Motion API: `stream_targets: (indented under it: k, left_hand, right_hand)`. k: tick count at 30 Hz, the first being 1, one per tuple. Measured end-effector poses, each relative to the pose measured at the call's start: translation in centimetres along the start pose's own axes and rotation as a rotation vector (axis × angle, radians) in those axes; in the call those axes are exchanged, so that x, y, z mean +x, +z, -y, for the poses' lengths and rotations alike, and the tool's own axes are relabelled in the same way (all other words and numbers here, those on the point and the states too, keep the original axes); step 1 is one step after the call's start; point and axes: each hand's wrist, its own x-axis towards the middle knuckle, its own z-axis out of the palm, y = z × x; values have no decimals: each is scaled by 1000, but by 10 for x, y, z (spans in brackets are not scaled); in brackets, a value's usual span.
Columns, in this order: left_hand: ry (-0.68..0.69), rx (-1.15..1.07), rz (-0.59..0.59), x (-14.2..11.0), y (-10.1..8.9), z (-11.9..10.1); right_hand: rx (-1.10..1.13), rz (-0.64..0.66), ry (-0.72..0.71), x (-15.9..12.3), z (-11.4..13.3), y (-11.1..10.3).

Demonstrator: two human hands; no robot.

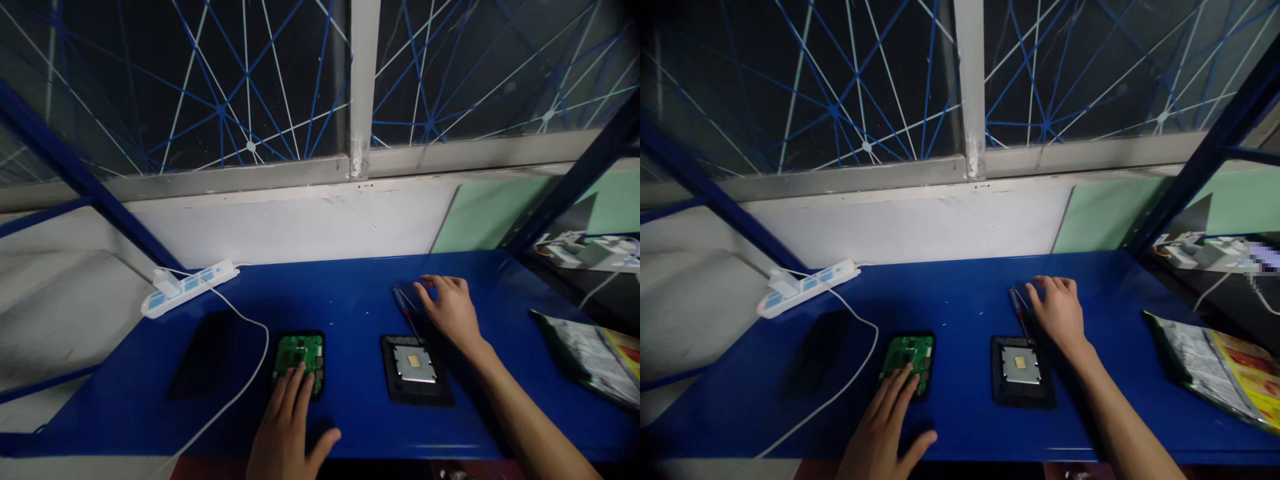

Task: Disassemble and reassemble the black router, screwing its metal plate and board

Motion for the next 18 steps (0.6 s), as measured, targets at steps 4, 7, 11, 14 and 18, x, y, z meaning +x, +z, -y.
stream_targets:
  k: [4, 7, 11, 14, 18]
  left_hand:
    - [114, -28, 34, 0, 7, -22]
    - [143, -75, 75, 4, 14, -36]
    - [127, -154, 139, 17, 16, -51]
    - [67, -202, 214, 31, 12, -59]
    - [10, -251, 324, 49, 2, -64]
  right_hand:
    - [9, 0, -10, 0, -3, 2]
    - [16, 1, -10, 0, -3, 2]
    - [21, 1, -9, 0, -3, 2]
    - [21, 5, -3, 0, -3, 3]
    - [13, 21, -13, 0, -2, 2]
